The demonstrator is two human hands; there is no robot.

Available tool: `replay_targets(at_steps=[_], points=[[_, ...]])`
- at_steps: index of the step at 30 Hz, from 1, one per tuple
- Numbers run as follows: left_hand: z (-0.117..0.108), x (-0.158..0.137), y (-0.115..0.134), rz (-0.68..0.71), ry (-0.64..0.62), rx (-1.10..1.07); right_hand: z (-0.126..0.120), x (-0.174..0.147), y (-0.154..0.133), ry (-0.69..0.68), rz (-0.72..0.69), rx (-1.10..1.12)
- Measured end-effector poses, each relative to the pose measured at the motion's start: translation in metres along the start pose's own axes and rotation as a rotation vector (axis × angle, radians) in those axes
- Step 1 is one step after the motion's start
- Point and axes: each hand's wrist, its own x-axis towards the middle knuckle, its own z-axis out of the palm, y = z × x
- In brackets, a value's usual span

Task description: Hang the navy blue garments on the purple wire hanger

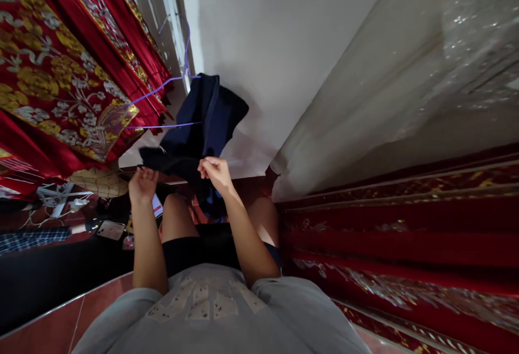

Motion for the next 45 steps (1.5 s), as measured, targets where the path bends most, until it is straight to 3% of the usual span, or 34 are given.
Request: replay_targets(at_steps=[4, 6, 9, 12, 14, 16, 19, 21, 24, 26, 29, 31, 35, 37, 40, 42, 45], points=[[0.012, -0.028, -0.02, -0.042, -0.042, -0.017, -0.012, -0.007, 0.026, 0.037, 0.03, -0.223], [0.029, -0.032, -0.015, -0.104, -0.04, -0.101, -0.011, -0.009, 0.028, -0.037, -0.001, -0.334], [0.067, -0.041, 0.002, -0.129, -0.085, -0.116, 0.001, -0.012, 0.018, -0.194, -0.104, -0.322], [0.097, -0.048, 0.022, 0.081, -0.088, 0.11, 0.01, -0.01, -0.002, -0.229, -0.181, -0.261], [0.102, -0.047, 0.03, 0.253, -0.036, 0.258, 0.007, -0.004, -0.019, -0.221, -0.212, -0.245], [0.097, -0.041, 0.031, 0.301, -0.122, 0.32, -0.003, 0.01, -0.038, -0.239, -0.296, -0.272], [0.083, -0.034, 0.021, 0.134, -0.53, 0.37, -0.021, 0.044, -0.062, -0.192, -0.486, -0.354], [0.074, -0.033, 0.014, 0.044, -0.722, 0.432, -0.029, 0.072, -0.068, -0.116, -0.55, -0.358], [0.062, -0.03, 0.012, 0.016, -0.835, 0.459, -0.03, 0.112, -0.059, -0.034, -0.534, -0.38], [0.054, -0.025, 0.015, -0.001, -0.922, 0.498, -0.027, 0.129, -0.047, -0.056, -0.474, -0.438], [0.039, -0.016, 0.014, 0.02, -1.074, 0.732, -0.028, 0.134, -0.03, -0.118, -0.342, -0.518], [0.026, -0.011, 0.008, 0.017, -1.125, 0.945, -0.036, 0.127, -0.025, -0.062, -0.292, -0.542], [-0.007, -0.003, -0.002, -0.11, -1.103, 1.236, -0.071, 0.11, -0.035, 0.134, -0.293, -0.54], [-0.02, 0.004, 0.002, -0.077, -1.031, 1.284, -0.089, 0.103, -0.045, 0.171, -0.338, -0.558], [-0.025, 0.021, 0.025, 0.2, -0.777, 1.281, -0.104, 0.096, -0.062, 0.236, -0.393, -0.617], [-0.017, 0.034, 0.047, 0.412, -0.607, 1.203, -0.105, 0.091, -0.069, 0.29, -0.385, -0.65], [0.01, 0.05, 0.078, 0.578, -0.514, 1.022, -0.095, 0.083, -0.073, 0.313, -0.332, -0.66]])
